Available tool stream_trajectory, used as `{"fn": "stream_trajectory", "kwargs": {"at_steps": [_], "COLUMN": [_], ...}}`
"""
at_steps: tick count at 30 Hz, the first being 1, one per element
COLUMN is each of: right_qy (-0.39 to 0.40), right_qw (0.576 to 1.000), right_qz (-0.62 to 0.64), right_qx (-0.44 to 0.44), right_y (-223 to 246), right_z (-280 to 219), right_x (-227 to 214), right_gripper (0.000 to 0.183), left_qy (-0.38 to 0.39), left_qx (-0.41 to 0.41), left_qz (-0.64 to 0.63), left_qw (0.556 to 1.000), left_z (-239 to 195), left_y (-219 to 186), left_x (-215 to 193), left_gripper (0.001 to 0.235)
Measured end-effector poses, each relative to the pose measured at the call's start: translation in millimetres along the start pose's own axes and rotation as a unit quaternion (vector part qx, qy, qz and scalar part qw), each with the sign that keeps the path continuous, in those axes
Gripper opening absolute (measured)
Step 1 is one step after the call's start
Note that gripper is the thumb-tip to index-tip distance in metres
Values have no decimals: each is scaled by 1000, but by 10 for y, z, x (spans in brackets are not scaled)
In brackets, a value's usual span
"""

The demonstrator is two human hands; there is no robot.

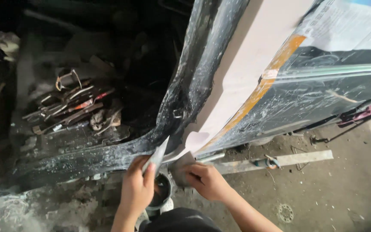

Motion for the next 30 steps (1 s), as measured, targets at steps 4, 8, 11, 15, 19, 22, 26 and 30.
{"fn": "stream_trajectory", "kwargs": {"at_steps": [4, 8, 11, 15, 19, 22, 26, 30], "right_qy": [43, 83, 106, 117, 155, 131, 129, 59], "right_qw": [962, 986, 991, 985, 977, 979, 971, 983], "right_qz": [245, 127, -29, 106, 148, 119, 142, 113], "right_qx": [-113, 65, 69, -71, 7, -102, 140, 132], "right_y": [23, -603, -495, -44, -71, -156, -562, -518], "right_z": [-3, 20, -18, 36, 35, 20, -45, 22], "right_x": [88, 414, 418, 323, 282, 273, 211, -13], "right_gripper": [39, 30, 36, 14, 17, 17, 22, 22], "left_qy": [49, 71, 33, 134, 174, 162, 136, 75], "left_qx": [0, 41, 82, 208, 160, 172, 121, 23], "left_qz": [-71, -58, -50, 23, 39, 37, -26, -35], "left_qw": [996, 995, 995, 969, 971, 971, 983, 996], "left_z": [-103, -66, 41, 51, 0, -34, -91, -121], "left_y": [189, 238, -4, -155, 52, 233, 555, 798], "left_x": [123, 148, 138, 308, 314, 264, 209, 81], "left_gripper": [20, 20, 26, 29, 11, 11, 10, 15]}}
Point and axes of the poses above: each hand's wrist, its own z-axis towards the middle knuckle, its own x-axis out of the palm, y = z × x, the point moved 2 cm from there along z, towards the middle knuckle, and after that the axes turned 9 degrees about x, right-handed, at the moved point
